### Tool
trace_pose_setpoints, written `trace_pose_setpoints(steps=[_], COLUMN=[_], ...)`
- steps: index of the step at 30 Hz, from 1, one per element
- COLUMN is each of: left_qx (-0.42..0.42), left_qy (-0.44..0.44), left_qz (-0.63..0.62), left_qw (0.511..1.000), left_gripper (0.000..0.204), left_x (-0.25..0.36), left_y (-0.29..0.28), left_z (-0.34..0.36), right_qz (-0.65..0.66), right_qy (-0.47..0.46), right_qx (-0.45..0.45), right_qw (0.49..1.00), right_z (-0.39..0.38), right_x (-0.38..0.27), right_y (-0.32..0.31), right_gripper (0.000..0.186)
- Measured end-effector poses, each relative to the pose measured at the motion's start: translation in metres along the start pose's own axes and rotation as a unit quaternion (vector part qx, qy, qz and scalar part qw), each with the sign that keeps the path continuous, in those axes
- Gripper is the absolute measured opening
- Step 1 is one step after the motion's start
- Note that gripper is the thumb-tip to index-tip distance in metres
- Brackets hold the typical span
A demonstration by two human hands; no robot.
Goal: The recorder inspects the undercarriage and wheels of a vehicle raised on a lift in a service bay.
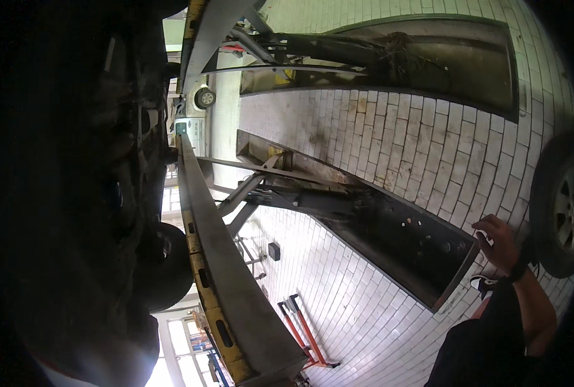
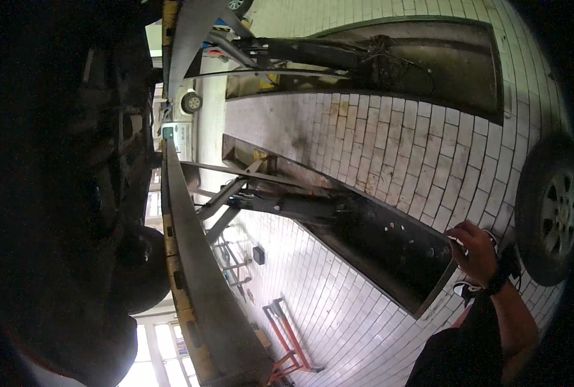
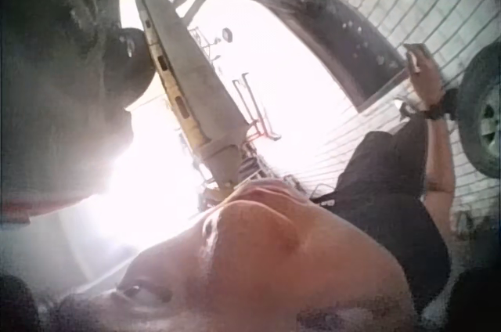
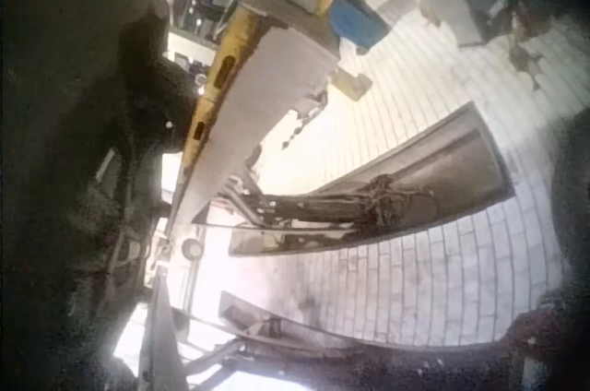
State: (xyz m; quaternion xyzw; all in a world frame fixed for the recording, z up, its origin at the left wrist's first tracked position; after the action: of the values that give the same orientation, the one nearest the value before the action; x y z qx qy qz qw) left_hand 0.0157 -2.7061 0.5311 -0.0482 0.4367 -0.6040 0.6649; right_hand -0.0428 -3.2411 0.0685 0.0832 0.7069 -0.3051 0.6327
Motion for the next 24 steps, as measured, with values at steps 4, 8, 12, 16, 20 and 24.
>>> trace_pose_setpoints(steps=[4, 8, 12, 16, 20, 24], left_qx=[0.0, 0.001, 0.0, 0.002, 0.002, 0.0], left_qy=[0.013, 0.019, 0.018, 0.014, 0.013, 0.009], left_qz=[0.018, 0.029, 0.037, 0.043, 0.049, 0.05], left_qw=[1.0, 0.999, 0.999, 0.999, 0.999, 0.999], left_gripper=[0.036, 0.036, 0.036, 0.035, 0.035, 0.035], left_x=[0.002, 0.002, 0.002, 0.003, 0.002, 0.0], left_y=[-0.006, -0.009, -0.012, -0.015, -0.016, -0.017], left_z=[0.006, 0.008, 0.004, -0.003, -0.004, -0.007], right_qz=[0.003, 0.02, 0.009, 0.02, 0.016, -0.009], right_qy=[-0.009, -0.015, 0.002, 0.029, 0.021, 0.02], right_qx=[-0.022, -0.022, -0.013, -0.023, -0.013, -0.02], right_qw=[1.0, 0.999, 1.0, 0.999, 1.0, 1.0], right_z=[0.005, 0.005, 0.006, 0.001, -0.004, -0.005], right_x=[0.0, 0.008, 0.015, 0.018, 0.018, 0.016], right_y=[0.003, 0.004, 0.001, -0.001, -0.001, 0.001], right_gripper=[0.024, 0.026, 0.027, 0.025, 0.024, 0.024])
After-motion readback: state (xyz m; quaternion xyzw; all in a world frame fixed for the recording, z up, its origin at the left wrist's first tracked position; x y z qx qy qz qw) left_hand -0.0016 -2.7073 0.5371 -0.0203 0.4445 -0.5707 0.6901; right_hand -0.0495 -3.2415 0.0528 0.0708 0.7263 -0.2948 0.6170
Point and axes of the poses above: each hand's wrist, its own z-axis towards the middle knuckle, its own y-axis out of the palm, x = y × z, the point moved 3 cm from there along z, towards the middle knuckle, and after that the axes turned 13 degrees about -x, right-handed, at the moved point
